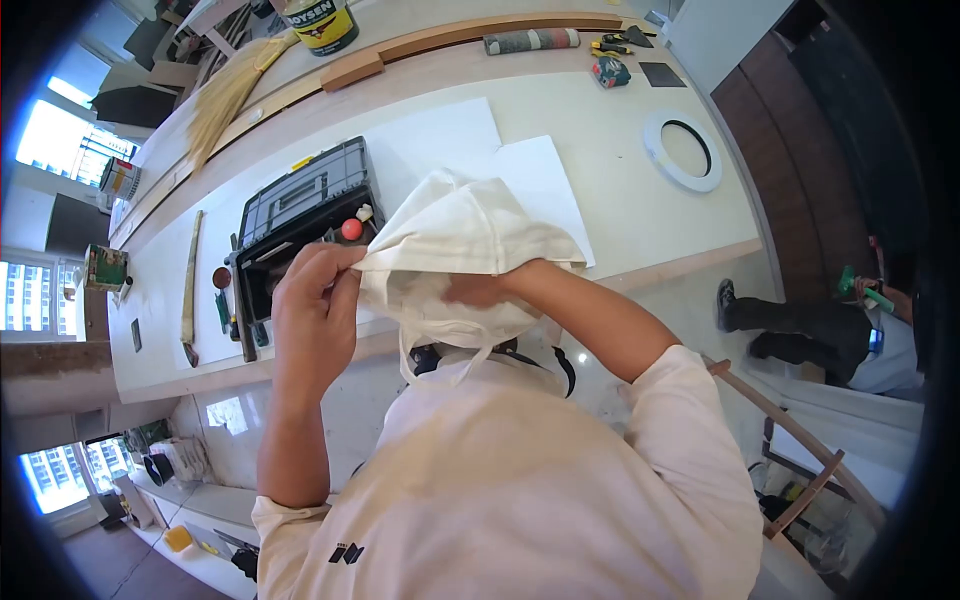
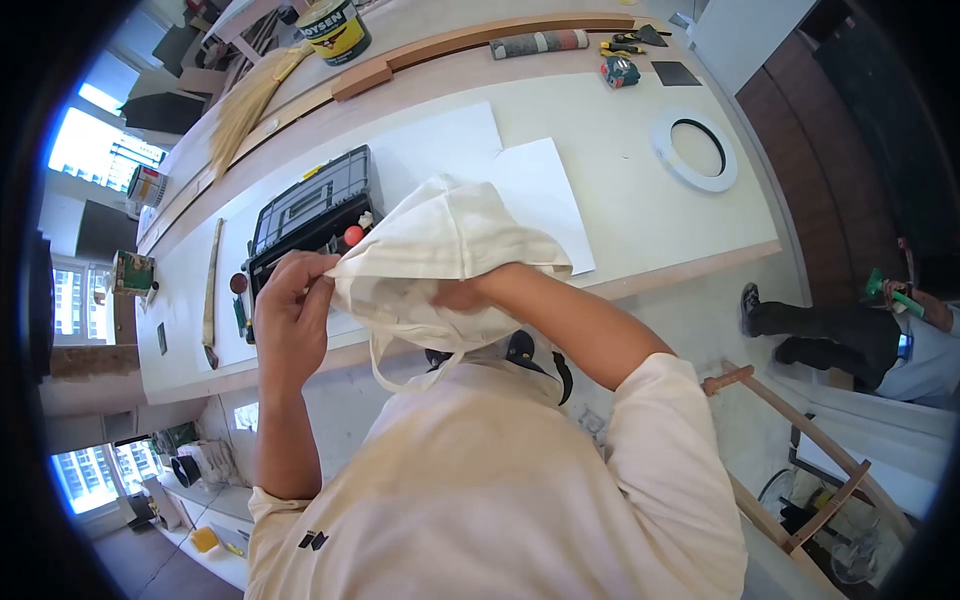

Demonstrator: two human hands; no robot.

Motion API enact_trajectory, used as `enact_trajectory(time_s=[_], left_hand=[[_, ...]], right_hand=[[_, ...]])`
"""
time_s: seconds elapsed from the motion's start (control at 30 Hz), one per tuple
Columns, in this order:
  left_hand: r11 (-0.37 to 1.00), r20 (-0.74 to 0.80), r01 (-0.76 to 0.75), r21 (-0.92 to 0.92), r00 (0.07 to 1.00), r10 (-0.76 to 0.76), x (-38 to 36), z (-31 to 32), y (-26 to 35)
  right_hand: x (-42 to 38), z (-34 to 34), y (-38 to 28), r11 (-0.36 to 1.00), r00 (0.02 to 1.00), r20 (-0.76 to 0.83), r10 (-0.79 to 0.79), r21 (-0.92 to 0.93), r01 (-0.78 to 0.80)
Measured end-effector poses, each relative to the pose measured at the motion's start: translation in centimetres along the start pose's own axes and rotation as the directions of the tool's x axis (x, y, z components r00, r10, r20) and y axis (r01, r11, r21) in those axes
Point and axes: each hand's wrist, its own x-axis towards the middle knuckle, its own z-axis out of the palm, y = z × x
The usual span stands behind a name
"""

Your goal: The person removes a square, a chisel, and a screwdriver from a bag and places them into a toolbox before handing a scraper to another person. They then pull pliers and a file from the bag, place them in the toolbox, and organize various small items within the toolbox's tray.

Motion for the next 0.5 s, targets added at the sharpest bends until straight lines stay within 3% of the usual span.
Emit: enact_trajectory(time_s=[0.03,0.07,0.13,0.17,0.27,0.37,0.47,0.5], left_hand=[[1.0,0.001,0.001,0.011,1.0,-0.001,-0.1,-0.6,-0.5],[0.999,-0.01,0.045,-0.028,0.999,-0.045,-0.1,-1.0,-1.0],[0.982,-0.01,0.153,-0.113,0.988,-0.155,-0.6,-1.5,-2.0],[0.993,-0.047,0.093,-0.075,0.994,-0.097,-0.5,-1.6,-2.3],[0.987,-0.038,0.135,-0.091,0.99,-0.139,-0.7,-2.2,-2.4],[0.992,0.018,0.114,-0.05,0.993,-0.113,-0.9,-3.7,-2.8],[0.939,0.053,0.186,-0.29,0.982,-0.179,-1.4,-4.1,-2.9],[0.938,0.077,0.177,-0.297,0.984,-0.161,-1.4,-4.3,-2.8]], right_hand=[[0.5,0.8,0.1,0.974,0.961,0.276,-0.015,-0.215,0.077],[0.9,1.6,0.3,0.898,0.846,0.532,0.036,-0.389,0.206],[1.3,6.1,1.9,0.951,0.758,0.65,0.057,-0.266,0.156],[1.3,7.5,2.3,0.971,0.708,0.703,0.06,-0.207,0.123],[0.6,3.4,-0.5,0.986,0.703,0.711,0.009,-0.122,0.111],[1.5,1.6,-2.4,0.947,0.612,0.759,0.224,-0.318,0.048],[2.4,0.1,-1.8,0.921,0.619,0.726,0.3,-0.39,0.011],[2.7,3.1,2.8,0.618,0.843,0.53,0.092,-0.694,0.369]])
